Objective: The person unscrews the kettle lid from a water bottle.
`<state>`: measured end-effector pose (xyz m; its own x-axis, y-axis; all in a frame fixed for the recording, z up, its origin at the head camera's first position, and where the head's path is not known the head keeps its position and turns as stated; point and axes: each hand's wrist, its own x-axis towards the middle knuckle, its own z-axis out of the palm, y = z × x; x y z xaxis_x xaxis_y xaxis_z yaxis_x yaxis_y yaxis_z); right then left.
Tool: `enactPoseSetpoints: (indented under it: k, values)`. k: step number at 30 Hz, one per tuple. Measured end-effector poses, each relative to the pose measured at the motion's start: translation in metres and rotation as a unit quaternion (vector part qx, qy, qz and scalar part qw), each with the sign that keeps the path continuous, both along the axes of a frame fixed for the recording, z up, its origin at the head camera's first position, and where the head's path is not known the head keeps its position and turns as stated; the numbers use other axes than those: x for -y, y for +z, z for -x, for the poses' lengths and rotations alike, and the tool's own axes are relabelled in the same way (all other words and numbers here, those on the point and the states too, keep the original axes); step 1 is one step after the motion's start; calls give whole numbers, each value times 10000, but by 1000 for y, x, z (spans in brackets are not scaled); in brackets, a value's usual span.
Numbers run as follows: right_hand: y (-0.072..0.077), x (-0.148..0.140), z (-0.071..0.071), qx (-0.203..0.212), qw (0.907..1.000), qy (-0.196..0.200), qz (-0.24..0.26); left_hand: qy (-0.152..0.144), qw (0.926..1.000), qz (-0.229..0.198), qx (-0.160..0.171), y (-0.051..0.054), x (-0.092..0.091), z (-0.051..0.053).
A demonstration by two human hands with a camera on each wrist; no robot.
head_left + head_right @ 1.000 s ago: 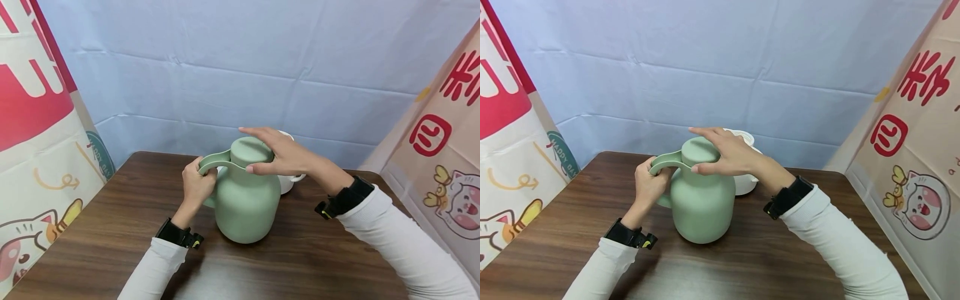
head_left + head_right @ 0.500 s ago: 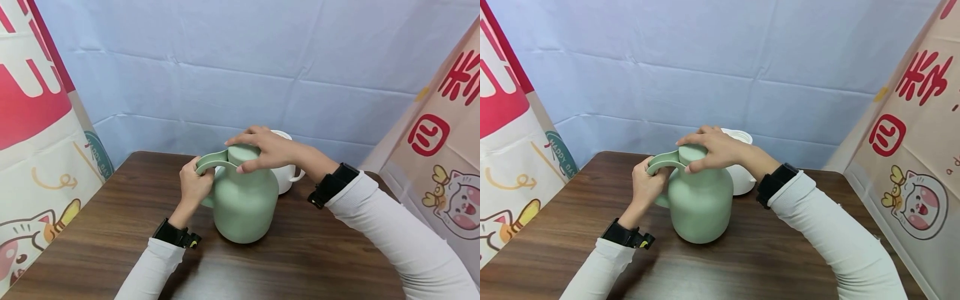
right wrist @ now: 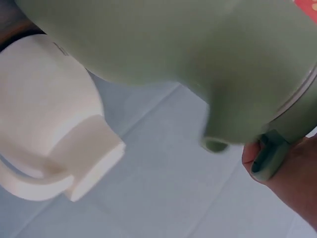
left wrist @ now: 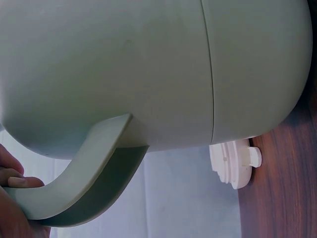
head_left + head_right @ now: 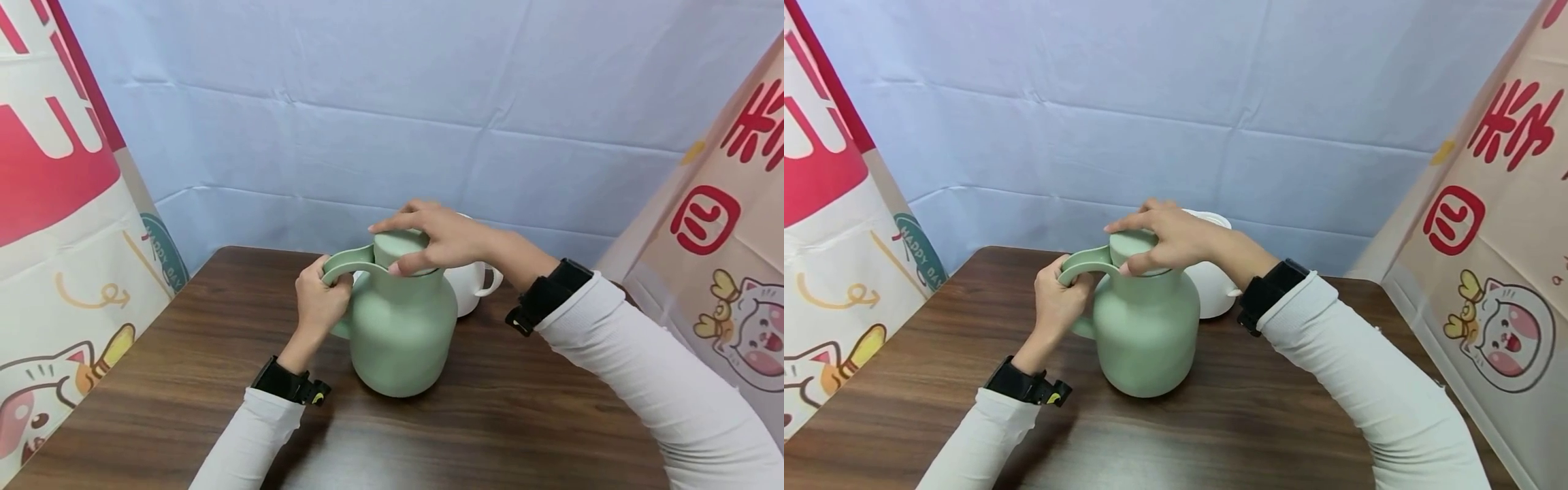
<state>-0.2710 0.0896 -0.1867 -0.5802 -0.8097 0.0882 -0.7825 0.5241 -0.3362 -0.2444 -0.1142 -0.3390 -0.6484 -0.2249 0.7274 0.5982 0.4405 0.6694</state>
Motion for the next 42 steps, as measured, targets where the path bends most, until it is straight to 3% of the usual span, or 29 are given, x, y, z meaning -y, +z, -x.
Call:
enactPoseSetpoints:
  k: [6,13,23,37,42]
  values:
    - [16,1,-2,-122,9999,-21,113,26,10000,-31,-31,0,-1,1]
    - [19,1,-6,-176,9998,-126,-29,22,9999,0,-108,0,-1,1]
    - [29,-15,-6,-148,9987,-161,463,31,10000,-61,-17,-1,0,0]
    - [41,-56,-10,-161,9932,-980,615,-29,10000,-90,30,2,-1,-1]
    - [43,-68,-8,-277,9918,-1161,448,-12,10000,-66,17,3,-1,-2]
